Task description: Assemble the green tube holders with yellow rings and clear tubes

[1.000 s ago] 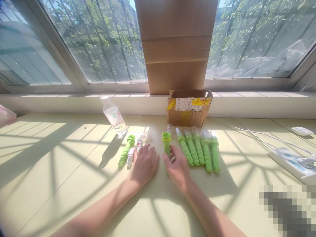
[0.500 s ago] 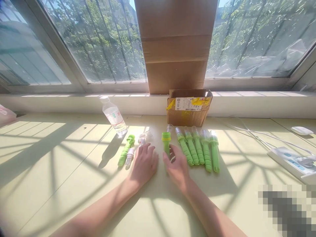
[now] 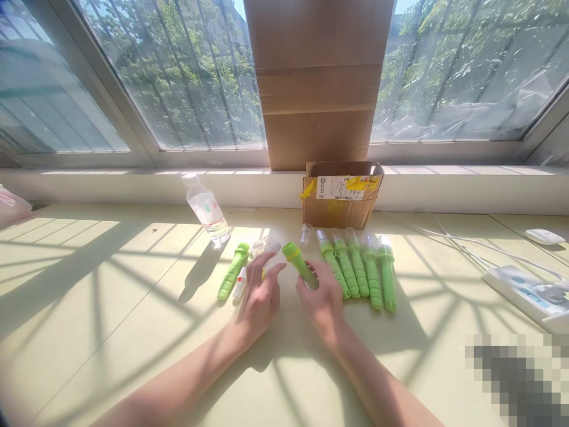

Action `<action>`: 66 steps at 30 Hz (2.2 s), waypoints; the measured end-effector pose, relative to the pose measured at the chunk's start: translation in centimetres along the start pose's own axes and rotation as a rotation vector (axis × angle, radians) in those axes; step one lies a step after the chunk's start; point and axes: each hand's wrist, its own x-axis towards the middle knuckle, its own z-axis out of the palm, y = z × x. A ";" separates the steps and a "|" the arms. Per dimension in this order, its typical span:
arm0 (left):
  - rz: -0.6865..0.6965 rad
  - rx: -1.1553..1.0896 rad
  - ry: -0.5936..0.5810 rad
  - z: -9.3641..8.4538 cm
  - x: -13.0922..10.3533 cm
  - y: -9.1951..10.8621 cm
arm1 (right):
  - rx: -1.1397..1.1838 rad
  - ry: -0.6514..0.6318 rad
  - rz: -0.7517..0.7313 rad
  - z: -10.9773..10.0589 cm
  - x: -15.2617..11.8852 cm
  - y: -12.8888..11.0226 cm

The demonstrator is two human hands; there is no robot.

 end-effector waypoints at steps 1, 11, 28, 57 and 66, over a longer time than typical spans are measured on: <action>0.011 -0.016 0.040 0.0 0.0 0.1 | -0.024 0.029 -0.029 0.0 0.0 0.1; 0.140 -0.118 0.193 -0.7 -0.3 0.8 | -0.087 0.093 -0.096 0.2 0.3 1.4; -0.002 -0.205 0.127 -0.8 -0.5 0.3 | -0.160 -0.063 -0.196 -0.2 0.2 0.7; -0.548 -0.652 0.167 0.9 0.1 -0.1 | -0.128 -0.211 -0.170 0.0 -0.4 -0.4; -0.479 -0.610 0.116 0.9 -0.1 -0.3 | -0.084 -0.217 -0.135 0.0 -0.4 -0.7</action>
